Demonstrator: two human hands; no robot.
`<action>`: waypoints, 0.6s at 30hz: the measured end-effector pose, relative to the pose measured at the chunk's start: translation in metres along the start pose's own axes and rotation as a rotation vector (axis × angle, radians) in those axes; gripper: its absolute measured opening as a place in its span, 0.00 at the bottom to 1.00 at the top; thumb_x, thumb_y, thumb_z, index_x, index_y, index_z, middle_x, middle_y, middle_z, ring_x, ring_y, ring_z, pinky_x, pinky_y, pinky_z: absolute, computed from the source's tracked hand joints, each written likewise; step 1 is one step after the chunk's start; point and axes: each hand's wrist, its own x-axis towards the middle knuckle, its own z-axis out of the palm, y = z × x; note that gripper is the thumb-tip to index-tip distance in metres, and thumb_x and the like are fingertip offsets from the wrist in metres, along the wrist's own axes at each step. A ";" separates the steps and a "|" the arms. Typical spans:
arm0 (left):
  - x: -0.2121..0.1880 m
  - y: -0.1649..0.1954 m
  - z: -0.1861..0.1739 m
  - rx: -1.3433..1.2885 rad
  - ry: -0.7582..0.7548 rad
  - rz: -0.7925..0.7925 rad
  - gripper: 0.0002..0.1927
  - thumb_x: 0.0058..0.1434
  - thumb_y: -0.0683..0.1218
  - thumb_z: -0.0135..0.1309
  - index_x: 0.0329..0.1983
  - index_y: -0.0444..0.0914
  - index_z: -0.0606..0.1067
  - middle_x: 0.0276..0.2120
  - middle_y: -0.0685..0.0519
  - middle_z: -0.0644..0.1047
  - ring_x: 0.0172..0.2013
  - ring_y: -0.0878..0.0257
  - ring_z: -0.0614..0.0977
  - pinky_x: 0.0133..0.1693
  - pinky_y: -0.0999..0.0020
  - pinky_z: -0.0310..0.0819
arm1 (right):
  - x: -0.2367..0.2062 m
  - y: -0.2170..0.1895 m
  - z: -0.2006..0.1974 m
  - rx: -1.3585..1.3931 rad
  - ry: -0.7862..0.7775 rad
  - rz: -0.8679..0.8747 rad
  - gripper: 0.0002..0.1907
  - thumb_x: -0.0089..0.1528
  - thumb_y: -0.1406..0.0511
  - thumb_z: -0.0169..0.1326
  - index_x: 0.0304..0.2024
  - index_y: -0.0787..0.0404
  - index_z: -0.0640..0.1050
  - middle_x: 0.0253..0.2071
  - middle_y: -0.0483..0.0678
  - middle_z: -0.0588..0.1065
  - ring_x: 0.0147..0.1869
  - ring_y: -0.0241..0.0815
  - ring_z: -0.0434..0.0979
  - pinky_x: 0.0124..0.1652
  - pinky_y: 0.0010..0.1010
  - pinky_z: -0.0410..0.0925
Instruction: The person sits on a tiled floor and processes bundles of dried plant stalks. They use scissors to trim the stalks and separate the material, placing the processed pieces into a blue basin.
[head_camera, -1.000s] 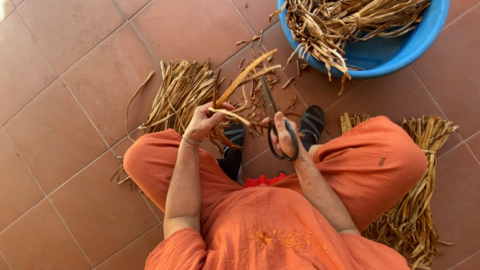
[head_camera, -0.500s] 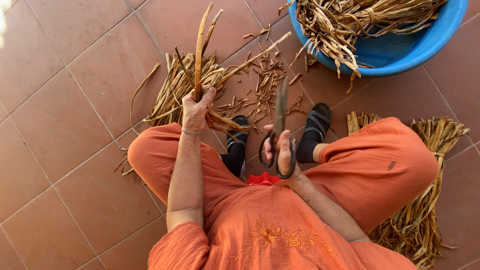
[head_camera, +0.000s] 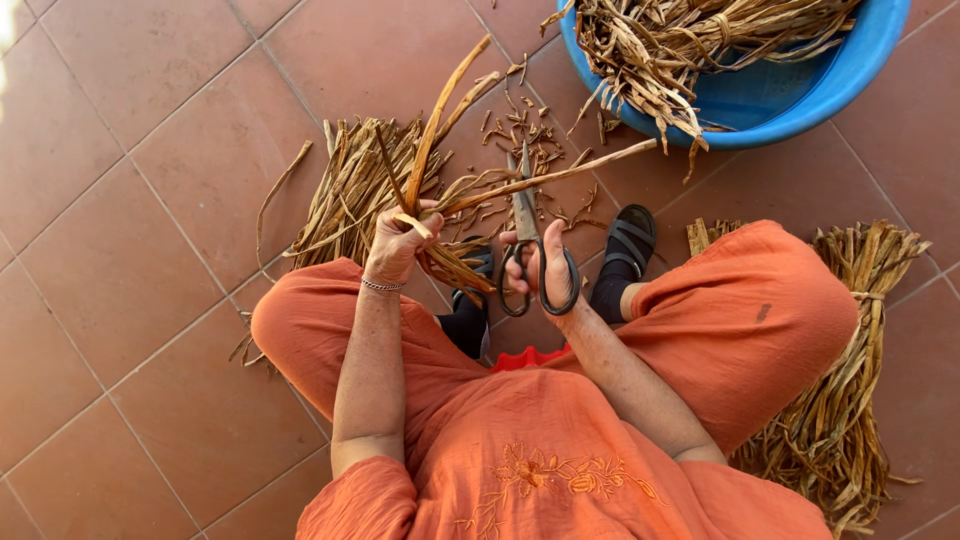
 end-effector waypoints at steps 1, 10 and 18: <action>0.000 0.001 0.002 -0.009 0.003 0.002 0.11 0.63 0.41 0.64 0.48 0.37 0.81 0.27 0.57 0.78 0.25 0.71 0.72 0.29 0.74 0.67 | 0.000 0.001 -0.003 -0.038 0.033 -0.017 0.47 0.67 0.33 0.25 0.56 0.66 0.72 0.26 0.43 0.67 0.24 0.32 0.63 0.26 0.24 0.61; 0.005 0.008 0.009 0.033 0.110 0.021 0.09 0.65 0.42 0.63 0.46 0.33 0.81 0.26 0.60 0.75 0.24 0.72 0.69 0.27 0.75 0.63 | -0.005 0.010 -0.016 -0.216 0.299 -0.102 0.42 0.69 0.36 0.28 0.54 0.65 0.72 0.23 0.41 0.66 0.20 0.29 0.62 0.22 0.21 0.58; 0.005 0.014 0.005 0.043 0.096 0.021 0.07 0.65 0.41 0.64 0.44 0.33 0.81 0.27 0.58 0.77 0.24 0.72 0.69 0.27 0.76 0.61 | 0.006 -0.003 -0.030 -0.213 0.296 -0.317 0.49 0.62 0.31 0.30 0.68 0.59 0.67 0.33 0.40 0.74 0.31 0.27 0.69 0.29 0.16 0.59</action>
